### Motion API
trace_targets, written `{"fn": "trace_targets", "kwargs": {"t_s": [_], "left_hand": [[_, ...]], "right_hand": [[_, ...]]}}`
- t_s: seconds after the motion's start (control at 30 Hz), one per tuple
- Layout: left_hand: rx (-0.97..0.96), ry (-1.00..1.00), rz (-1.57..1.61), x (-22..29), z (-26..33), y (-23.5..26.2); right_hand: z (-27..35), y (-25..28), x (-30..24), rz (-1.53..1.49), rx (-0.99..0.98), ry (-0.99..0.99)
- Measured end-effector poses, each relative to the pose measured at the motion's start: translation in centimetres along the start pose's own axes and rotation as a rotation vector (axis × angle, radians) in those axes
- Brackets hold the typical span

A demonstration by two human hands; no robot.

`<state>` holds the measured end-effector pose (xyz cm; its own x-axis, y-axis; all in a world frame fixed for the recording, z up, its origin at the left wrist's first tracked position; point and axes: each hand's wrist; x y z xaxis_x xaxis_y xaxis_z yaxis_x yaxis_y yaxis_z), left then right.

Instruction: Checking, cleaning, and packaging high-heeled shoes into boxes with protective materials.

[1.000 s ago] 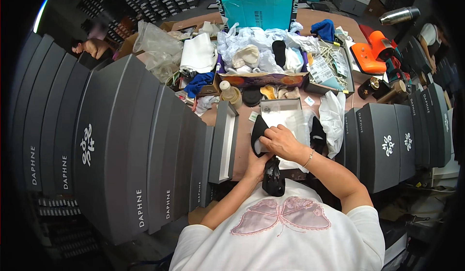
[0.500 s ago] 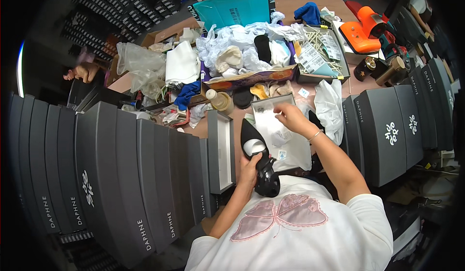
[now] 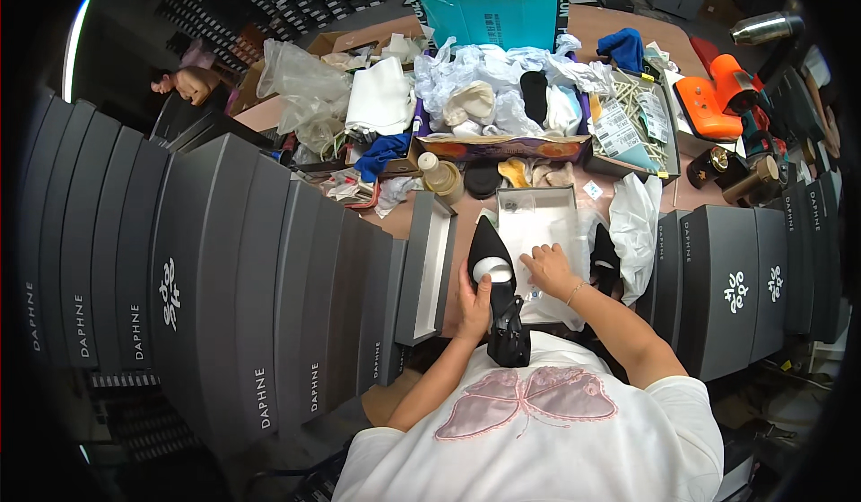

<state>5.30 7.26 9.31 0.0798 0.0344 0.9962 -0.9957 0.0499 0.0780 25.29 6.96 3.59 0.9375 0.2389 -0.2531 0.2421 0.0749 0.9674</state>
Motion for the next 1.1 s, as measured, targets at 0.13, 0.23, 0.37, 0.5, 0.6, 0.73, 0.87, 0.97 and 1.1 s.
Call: {"fn": "trace_targets", "kwargs": {"t_s": [0.13, 0.23, 0.37, 0.5, 0.6, 0.73, 0.87, 0.97, 1.1], "left_hand": [[0.059, -0.015, -0.069, 1.3, 0.2, 0.0], [0.101, -0.059, -0.083, -2.0, -0.3, 1.0], [-0.053, 0.049, 0.008, 0.6, 0.0, 0.6], [-0.084, -0.013, 0.080, 0.1, 0.3, 1.1], [-0.174, -0.102, 0.090, 2.0, 0.6, 1.4], [-0.340, -0.027, 0.203, 2.1, 0.5, 0.4], [-0.414, 0.114, 0.379, 1.4, 1.2, 1.0], [-0.418, 0.114, 0.358, 1.1, 1.3, 0.9], [-0.372, 0.210, 0.461, 0.9, 2.7, 0.9]], "right_hand": [[0.4, 2.6, 1.0, -0.421, 0.332, -0.224], [1.6, 8.5, -0.5, -1.308, 0.235, -0.575], [3.6, 11.2, -5.9, -1.564, 0.197, -0.478], [4.2, 10.8, -9.8, -1.034, 0.408, -0.259], [4.3, 11.0, -9.9, -0.668, 0.537, -0.157], [3.0, 10.0, -9.9, -0.438, 0.702, -0.164], [4.7, 9.2, -9.9, -0.455, 0.551, -0.229], [3.4, 8.9, -10.1, -0.419, 0.733, -0.353], [3.4, 7.9, -11.1, -0.762, 0.803, -0.453]]}}
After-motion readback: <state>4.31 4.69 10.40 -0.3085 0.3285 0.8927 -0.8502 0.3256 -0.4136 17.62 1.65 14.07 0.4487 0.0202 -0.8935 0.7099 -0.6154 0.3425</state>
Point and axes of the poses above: each hand's wrist, its own z-axis away from the middle knuckle, its own y-axis out of the back of the hand, x = y × z, and after that the axes turned 5 degrees about x, right-handed
